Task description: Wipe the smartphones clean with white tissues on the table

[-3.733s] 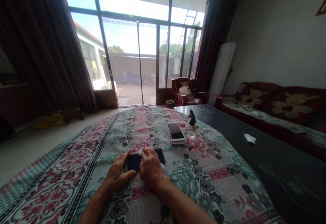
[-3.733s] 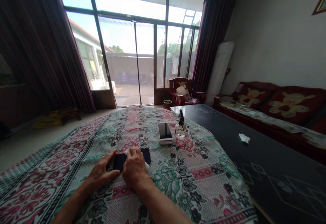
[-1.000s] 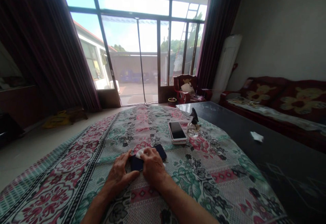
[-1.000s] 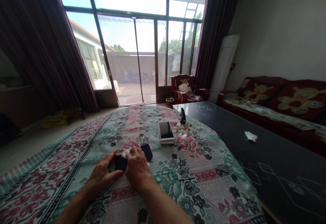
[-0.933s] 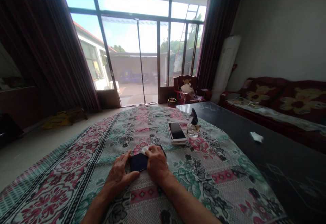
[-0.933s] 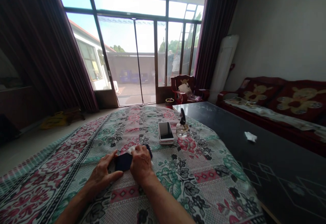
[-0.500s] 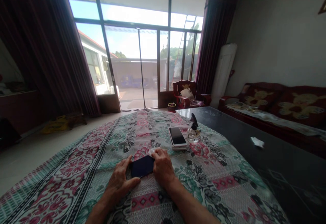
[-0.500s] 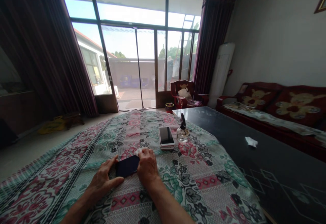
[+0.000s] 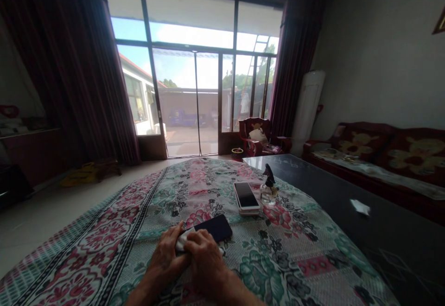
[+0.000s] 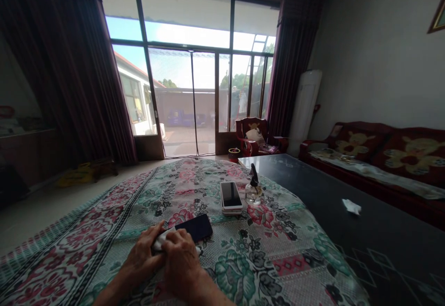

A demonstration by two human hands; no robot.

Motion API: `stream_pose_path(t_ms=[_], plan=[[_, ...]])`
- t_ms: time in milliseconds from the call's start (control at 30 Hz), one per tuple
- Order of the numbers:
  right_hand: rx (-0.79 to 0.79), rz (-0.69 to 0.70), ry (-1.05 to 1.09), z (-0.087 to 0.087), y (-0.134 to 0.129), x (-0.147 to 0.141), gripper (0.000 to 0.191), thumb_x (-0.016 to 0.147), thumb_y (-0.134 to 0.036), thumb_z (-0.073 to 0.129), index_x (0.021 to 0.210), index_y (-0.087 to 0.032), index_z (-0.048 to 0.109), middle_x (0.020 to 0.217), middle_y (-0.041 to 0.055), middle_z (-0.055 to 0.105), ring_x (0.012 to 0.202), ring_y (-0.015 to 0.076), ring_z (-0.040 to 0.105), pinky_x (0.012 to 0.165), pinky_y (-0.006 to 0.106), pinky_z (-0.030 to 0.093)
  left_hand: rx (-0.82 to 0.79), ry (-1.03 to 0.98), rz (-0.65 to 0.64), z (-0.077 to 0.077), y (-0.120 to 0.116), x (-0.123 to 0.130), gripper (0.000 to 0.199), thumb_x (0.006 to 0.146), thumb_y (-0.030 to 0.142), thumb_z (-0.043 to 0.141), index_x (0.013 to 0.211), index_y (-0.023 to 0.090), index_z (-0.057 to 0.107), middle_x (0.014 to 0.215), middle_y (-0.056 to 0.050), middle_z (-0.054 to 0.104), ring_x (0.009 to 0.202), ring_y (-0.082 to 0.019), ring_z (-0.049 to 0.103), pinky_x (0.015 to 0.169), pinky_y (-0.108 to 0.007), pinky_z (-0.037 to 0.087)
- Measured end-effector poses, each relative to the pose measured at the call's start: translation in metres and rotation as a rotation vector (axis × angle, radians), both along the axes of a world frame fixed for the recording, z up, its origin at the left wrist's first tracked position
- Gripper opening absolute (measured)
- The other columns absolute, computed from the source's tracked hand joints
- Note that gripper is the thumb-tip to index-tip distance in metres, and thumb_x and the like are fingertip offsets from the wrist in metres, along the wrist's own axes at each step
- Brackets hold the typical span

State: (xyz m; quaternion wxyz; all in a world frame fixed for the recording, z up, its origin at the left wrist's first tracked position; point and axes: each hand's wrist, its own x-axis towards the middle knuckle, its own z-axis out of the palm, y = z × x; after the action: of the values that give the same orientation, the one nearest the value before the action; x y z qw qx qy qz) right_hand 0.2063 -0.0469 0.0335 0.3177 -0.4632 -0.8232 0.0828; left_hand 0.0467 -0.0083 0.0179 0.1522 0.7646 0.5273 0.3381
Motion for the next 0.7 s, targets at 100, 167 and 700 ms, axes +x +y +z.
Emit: stream_pose_path(t_ms=[100,167,700], plan=[[-0.010,-0.156,0.014,0.006,0.006,0.014,0.030,0.085,-0.013,0.047,0.106,-0.025,0.065,0.112,0.0032,0.061,0.106,0.0201,0.048,0.092,0.029,0.038,-0.039,0.001,-0.002,0.008,-0.004,0.002,0.073,0.062,0.030,0.065,0.132,0.016,0.050,0.122,-0.010,0.063,0.118,-0.029,0.053,0.105,-0.042,0.039],[-0.023,-0.294,0.013,0.011,0.012,0.026,0.034,0.084,-0.009,0.044,0.104,-0.024,0.067,0.113,0.0048,0.060,0.106,0.0210,0.048,0.092,0.030,0.038,-0.063,-0.008,-0.009,0.012,-0.005,0.003,0.076,0.061,0.032,0.066,0.133,0.014,0.049,0.124,-0.011,0.062,0.120,-0.031,0.051,0.105,-0.044,0.039],[0.009,-0.157,0.050,0.007,0.007,0.021,0.040,0.083,-0.006,0.044,0.113,-0.024,0.063,0.119,0.0027,0.059,0.113,0.0184,0.047,0.100,0.028,0.036,-0.159,-0.049,-0.105,0.017,-0.006,-0.014,0.078,0.059,0.022,0.055,0.137,0.018,0.046,0.137,-0.008,0.055,0.132,-0.027,0.043,0.112,-0.043,0.033]])
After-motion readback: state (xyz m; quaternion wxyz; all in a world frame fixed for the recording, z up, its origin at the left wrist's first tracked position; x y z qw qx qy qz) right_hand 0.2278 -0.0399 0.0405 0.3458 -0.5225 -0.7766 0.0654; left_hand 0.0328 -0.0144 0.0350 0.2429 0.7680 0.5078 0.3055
